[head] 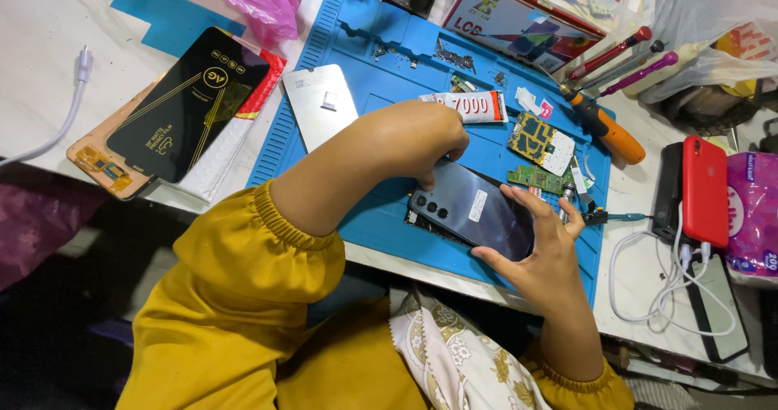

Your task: Applying adhesive to a mobile phone frame and assembling the screen and internal components

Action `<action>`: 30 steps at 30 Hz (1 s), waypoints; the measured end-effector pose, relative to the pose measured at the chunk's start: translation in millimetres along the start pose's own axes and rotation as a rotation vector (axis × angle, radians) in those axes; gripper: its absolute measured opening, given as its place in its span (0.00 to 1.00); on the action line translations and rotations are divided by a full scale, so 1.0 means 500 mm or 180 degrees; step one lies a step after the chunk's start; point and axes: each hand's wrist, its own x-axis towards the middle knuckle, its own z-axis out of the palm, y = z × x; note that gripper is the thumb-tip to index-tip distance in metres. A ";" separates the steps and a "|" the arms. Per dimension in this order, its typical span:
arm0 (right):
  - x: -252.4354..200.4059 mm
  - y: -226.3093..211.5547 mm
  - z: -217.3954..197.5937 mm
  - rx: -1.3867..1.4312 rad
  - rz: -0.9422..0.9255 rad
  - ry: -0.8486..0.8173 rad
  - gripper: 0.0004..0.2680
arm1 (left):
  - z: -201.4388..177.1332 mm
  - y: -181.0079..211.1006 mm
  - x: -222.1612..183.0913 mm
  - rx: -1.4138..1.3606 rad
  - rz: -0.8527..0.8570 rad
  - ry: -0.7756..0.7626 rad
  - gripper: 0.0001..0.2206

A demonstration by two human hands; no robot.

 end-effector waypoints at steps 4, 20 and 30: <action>0.002 -0.003 -0.003 -0.0002 0.0010 -0.0016 0.33 | 0.000 0.002 -0.003 -0.0014 0.0014 0.0017 0.24; 0.001 0.001 -0.004 -0.0049 0.0112 -0.0111 0.34 | 0.029 -0.011 0.007 -0.0215 0.0006 0.0290 0.23; -0.007 -0.021 -0.003 -0.1323 -0.0609 -0.0010 0.18 | 0.020 -0.007 -0.006 -0.0225 0.0112 0.0233 0.22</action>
